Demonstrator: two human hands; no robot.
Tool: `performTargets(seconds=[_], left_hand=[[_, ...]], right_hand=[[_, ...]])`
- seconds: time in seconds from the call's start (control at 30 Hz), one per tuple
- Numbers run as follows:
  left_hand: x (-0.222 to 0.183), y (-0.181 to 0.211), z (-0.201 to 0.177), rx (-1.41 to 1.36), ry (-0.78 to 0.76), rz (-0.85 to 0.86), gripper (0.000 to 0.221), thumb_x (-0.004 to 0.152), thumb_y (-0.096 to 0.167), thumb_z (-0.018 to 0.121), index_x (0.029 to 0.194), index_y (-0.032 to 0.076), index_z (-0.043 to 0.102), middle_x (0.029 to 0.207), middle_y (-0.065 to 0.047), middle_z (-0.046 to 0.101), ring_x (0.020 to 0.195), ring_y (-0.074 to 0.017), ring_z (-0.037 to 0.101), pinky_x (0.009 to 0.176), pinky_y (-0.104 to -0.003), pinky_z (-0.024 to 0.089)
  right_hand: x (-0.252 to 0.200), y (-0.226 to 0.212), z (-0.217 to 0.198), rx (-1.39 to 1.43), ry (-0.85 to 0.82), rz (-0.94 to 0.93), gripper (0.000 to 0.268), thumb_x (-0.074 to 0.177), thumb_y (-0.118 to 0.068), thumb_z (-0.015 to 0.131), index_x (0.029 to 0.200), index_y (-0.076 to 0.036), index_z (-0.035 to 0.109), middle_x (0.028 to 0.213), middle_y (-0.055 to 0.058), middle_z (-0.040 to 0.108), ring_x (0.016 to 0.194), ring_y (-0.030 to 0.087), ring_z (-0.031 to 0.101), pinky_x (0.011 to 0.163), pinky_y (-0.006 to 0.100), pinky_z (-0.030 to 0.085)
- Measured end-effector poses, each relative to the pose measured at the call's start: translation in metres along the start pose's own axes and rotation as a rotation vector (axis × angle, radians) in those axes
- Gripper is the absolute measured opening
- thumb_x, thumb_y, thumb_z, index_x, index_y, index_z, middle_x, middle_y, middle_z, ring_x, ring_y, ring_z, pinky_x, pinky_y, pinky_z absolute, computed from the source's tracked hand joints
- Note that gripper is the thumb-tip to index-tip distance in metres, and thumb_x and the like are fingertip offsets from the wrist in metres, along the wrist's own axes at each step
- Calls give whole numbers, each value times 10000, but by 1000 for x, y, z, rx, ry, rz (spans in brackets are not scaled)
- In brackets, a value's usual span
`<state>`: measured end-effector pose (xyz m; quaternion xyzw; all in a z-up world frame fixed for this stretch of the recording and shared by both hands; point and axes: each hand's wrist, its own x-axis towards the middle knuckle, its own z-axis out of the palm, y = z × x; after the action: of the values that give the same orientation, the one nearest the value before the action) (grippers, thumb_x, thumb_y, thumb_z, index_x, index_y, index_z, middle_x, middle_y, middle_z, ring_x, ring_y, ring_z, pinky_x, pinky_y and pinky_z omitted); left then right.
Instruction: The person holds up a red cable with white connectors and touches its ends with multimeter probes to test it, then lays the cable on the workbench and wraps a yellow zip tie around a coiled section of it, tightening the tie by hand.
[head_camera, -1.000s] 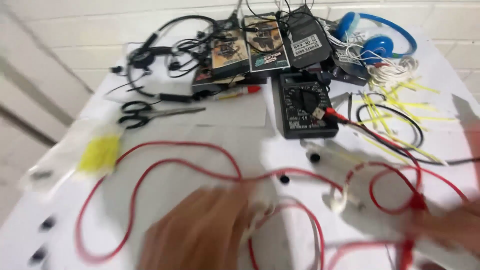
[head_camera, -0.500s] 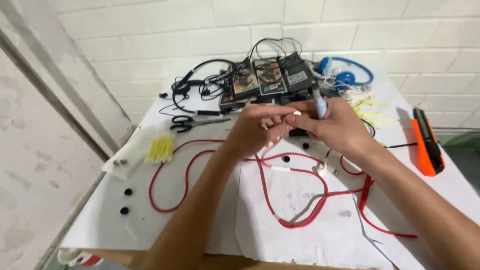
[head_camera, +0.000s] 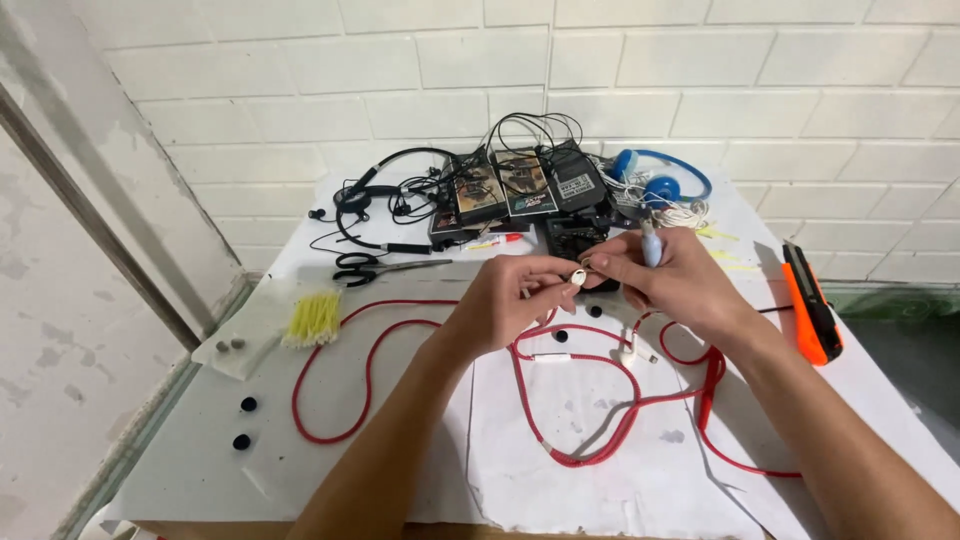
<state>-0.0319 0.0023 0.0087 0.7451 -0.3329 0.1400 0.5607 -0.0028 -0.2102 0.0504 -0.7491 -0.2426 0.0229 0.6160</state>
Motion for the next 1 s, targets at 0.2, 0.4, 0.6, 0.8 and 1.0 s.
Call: performTargets(seconds=[0.2, 0.4, 0.6, 0.8, 1.0], left_hand=[[-3, 11, 1, -32, -33, -47, 280, 995, 34, 618, 1223, -118, 671, 855, -226, 759, 638, -147, 624, 610, -266, 532], [-2, -7, 3, -53, -62, -121, 295, 1027, 64, 571, 1241, -123, 653, 870, -227, 738, 745, -212, 657, 720, -336, 569], [-3, -3, 2, -73, -76, -343, 384, 1066, 159, 521, 1301, -133, 602, 777, -193, 668, 702, -203, 633, 666, -316, 579], [-4, -7, -2, -121, -146, -395, 346, 1057, 197, 546, 1209, -91, 663, 742, -150, 650, 673, -182, 630, 601, -267, 558], [-3, -8, -8, -176, -215, -355, 311, 1047, 130, 561, 1221, -105, 667, 882, -212, 694, 737, -214, 667, 624, -285, 570]], right_hand=[[0, 6, -5, 4, -26, 0, 208, 933, -83, 697, 1009, 102, 754, 774, 218, 763, 360, 139, 473, 406, 258, 326], [1, 8, -3, -32, -23, 27, 215, 939, -101, 708, 987, 102, 762, 712, 217, 724, 382, 155, 466, 419, 269, 332], [3, 11, 0, -85, -4, 55, 189, 916, -116, 740, 902, 68, 779, 656, 182, 719, 393, 161, 474, 418, 273, 345], [4, 13, 1, -48, -13, 54, 193, 911, -115, 750, 922, 75, 783, 645, 188, 711, 397, 160, 471, 422, 268, 365], [3, 13, 0, -50, -23, 69, 201, 915, -132, 746, 928, 64, 789, 651, 183, 722, 409, 165, 490, 433, 269, 372]])
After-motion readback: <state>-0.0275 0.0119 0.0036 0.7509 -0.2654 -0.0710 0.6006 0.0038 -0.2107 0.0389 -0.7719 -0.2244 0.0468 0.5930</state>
